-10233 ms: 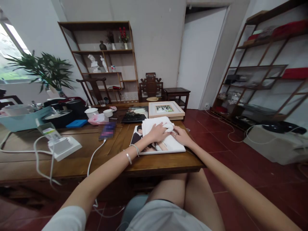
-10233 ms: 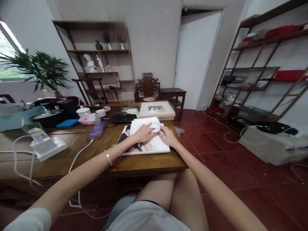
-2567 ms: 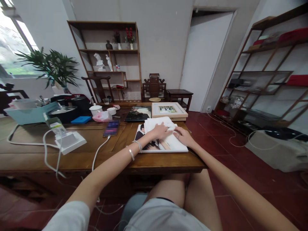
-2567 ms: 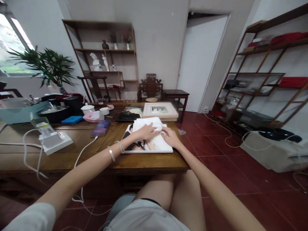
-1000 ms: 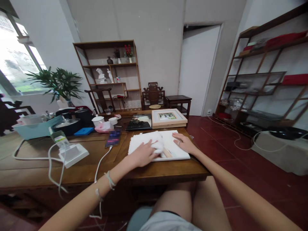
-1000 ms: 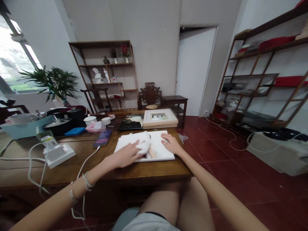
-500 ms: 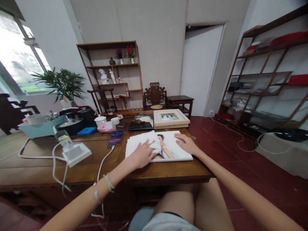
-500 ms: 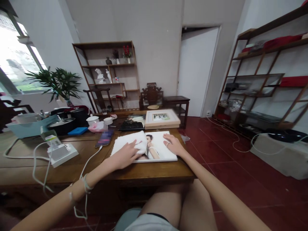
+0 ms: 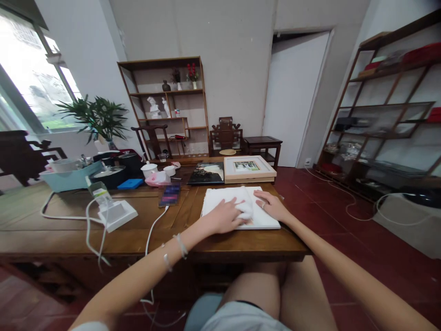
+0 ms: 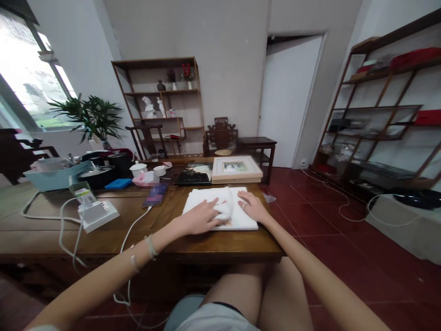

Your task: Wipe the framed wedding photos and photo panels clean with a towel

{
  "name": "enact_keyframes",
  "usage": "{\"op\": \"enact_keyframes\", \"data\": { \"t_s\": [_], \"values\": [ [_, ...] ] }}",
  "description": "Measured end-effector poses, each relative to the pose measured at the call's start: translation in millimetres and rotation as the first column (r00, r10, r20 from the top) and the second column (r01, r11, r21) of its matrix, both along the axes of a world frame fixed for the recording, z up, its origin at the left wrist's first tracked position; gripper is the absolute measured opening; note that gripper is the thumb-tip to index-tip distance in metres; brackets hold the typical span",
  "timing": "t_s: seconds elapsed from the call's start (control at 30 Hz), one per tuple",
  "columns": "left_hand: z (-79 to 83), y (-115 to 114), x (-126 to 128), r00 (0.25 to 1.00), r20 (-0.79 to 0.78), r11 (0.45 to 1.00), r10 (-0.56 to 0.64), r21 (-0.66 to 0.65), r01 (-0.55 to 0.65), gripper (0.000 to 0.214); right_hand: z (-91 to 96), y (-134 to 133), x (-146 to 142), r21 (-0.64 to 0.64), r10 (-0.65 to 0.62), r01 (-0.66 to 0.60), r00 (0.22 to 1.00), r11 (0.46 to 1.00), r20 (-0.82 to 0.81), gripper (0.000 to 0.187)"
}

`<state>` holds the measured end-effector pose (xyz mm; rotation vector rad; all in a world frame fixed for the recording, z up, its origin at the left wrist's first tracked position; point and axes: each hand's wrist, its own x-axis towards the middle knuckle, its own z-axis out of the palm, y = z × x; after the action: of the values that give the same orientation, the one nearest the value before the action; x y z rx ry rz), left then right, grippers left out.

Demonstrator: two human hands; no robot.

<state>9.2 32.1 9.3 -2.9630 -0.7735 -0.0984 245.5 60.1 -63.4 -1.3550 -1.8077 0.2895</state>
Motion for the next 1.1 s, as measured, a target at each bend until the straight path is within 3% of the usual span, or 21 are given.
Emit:
{"op": "enact_keyframes", "data": {
  "t_s": [0.13, 0.27, 0.43, 0.63, 0.73, 0.83, 0.93, 1.1],
  "values": [
    [-4.2, 37.6, 31.2, 0.995, 0.029, 0.993, 0.092, 0.068, -0.094, 0.035, 0.0, 0.3, 0.9, -0.012, 0.006, -0.006, 1.0, 1.0, -0.003, 0.034],
    [-10.8, 43.2, 54.7, 0.986, 0.065, 0.983, 0.156, 0.088, -0.161, 0.038, 1.2, 0.5, 1.9, -0.018, 0.01, -0.01, 1.0, 1.0, 0.002, 0.037],
    [-14.8, 3.9, 56.5, 0.981, 0.064, 0.977, 0.184, 0.099, -0.19, 0.039, 1.2, 1.3, 2.9, -0.004, 0.046, -0.046, 0.999, 0.999, -0.016, 0.048],
    [-8.4, -63.6, 23.0, 0.997, 0.042, 0.996, 0.063, 0.058, -0.065, 0.035, 0.1, 0.8, 1.3, 0.021, 0.032, -0.031, 0.999, 0.999, -0.042, 0.036],
    [-3.7, -68.8, 3.0, 0.998, 0.038, 0.999, 0.045, 0.011, -0.046, 0.036, 1.5, -0.7, -0.5, 0.008, 0.021, -0.021, 0.999, 1.0, -0.033, 0.033],
    [-1.5, -42.1, -14.7, 0.992, 0.056, 0.993, 0.115, -0.014, -0.115, 0.039, 4.0, -2.9, -2.0, -0.013, -0.005, 0.005, 1.0, 1.0, -0.021, 0.032],
    [-2.6, 4.4, -28.2, 0.983, 0.047, 0.985, 0.175, -0.02, -0.174, 0.042, 6.4, -5.0, -3.2, -0.031, -0.019, 0.018, 1.0, 0.999, -0.017, 0.031],
    [-7.6, 67.8, -29.6, 0.976, 0.024, 0.977, 0.215, -0.009, -0.215, 0.045, 8.7, -7.0, -5.0, -0.026, -0.025, 0.025, 1.0, 0.999, -0.015, 0.03]
  ]
}}
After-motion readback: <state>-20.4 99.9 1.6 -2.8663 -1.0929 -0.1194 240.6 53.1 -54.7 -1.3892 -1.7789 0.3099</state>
